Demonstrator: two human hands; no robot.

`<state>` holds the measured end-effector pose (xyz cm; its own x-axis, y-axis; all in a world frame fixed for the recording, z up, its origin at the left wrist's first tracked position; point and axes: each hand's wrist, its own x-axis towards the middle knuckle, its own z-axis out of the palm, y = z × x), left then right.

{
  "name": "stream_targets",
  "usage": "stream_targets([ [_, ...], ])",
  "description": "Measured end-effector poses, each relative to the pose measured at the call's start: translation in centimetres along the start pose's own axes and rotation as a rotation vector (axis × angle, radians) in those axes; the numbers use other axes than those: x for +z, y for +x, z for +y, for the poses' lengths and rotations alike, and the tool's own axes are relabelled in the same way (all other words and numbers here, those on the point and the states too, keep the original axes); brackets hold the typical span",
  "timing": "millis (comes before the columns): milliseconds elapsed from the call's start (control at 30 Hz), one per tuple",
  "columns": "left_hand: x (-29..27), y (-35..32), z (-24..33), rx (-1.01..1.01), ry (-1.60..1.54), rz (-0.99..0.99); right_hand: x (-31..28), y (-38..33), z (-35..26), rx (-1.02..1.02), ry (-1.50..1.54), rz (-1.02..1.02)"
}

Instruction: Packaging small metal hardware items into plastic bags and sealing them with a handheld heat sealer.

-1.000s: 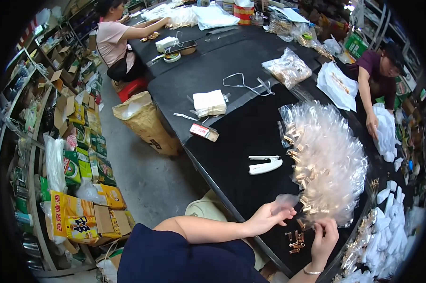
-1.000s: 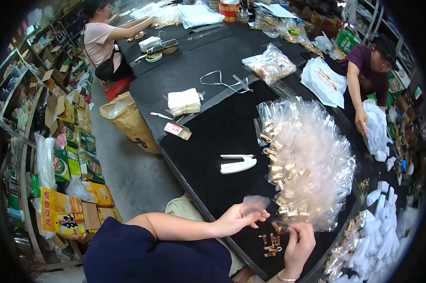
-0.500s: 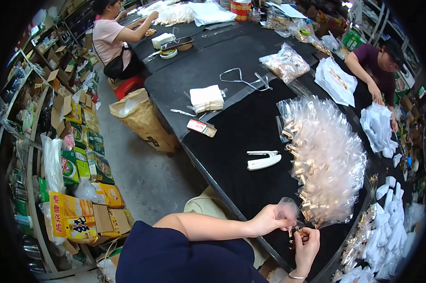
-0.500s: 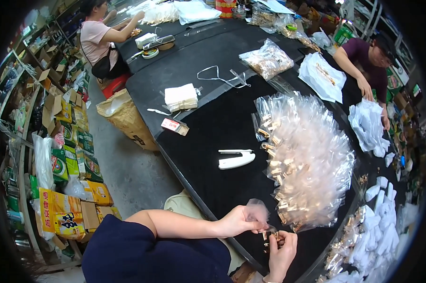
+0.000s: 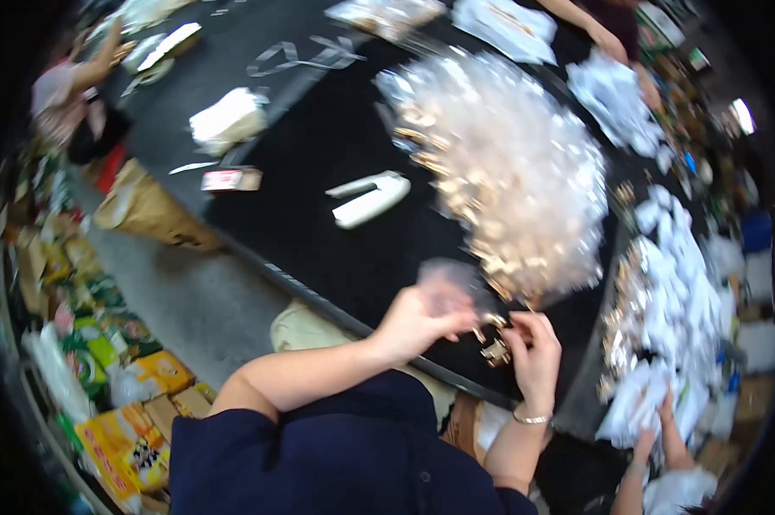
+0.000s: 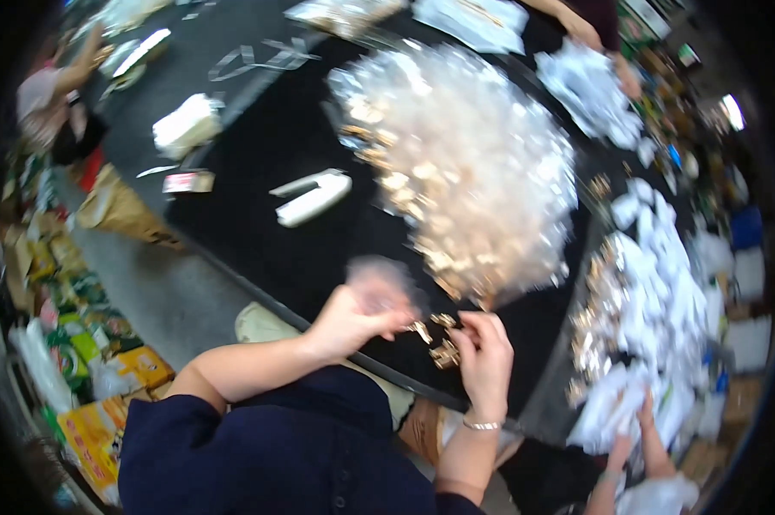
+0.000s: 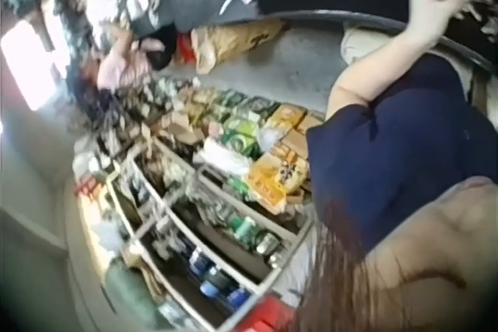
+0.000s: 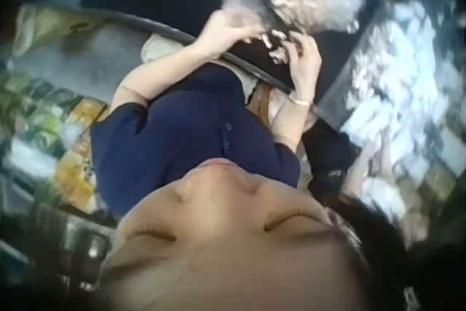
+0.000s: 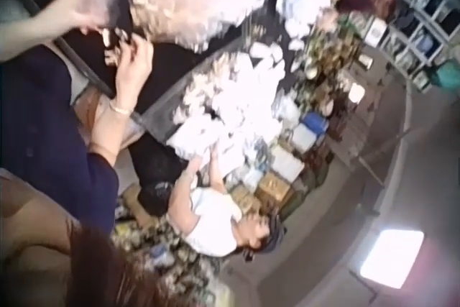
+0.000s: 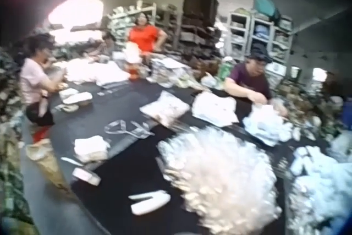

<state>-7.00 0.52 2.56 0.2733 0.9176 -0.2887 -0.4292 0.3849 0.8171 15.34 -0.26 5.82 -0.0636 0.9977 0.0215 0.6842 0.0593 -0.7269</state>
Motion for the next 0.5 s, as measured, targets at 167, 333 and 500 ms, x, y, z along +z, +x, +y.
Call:
stream_targets([
  [167,-0.6,0.0,0.1,0.006,-0.048,0.0,0.1,-0.6,-0.3,0.012,-0.015,0.033],
  [333,-0.1,0.4,0.3,-0.048,-0.061,-0.029,-1.0,-1.9,1.4,-0.009,0.02,-0.005],
  [500,0.1,0.3,0.0,-0.073,-0.074,-0.047,-1.9,-0.6,0.5,0.103,-0.064,-0.12],
])
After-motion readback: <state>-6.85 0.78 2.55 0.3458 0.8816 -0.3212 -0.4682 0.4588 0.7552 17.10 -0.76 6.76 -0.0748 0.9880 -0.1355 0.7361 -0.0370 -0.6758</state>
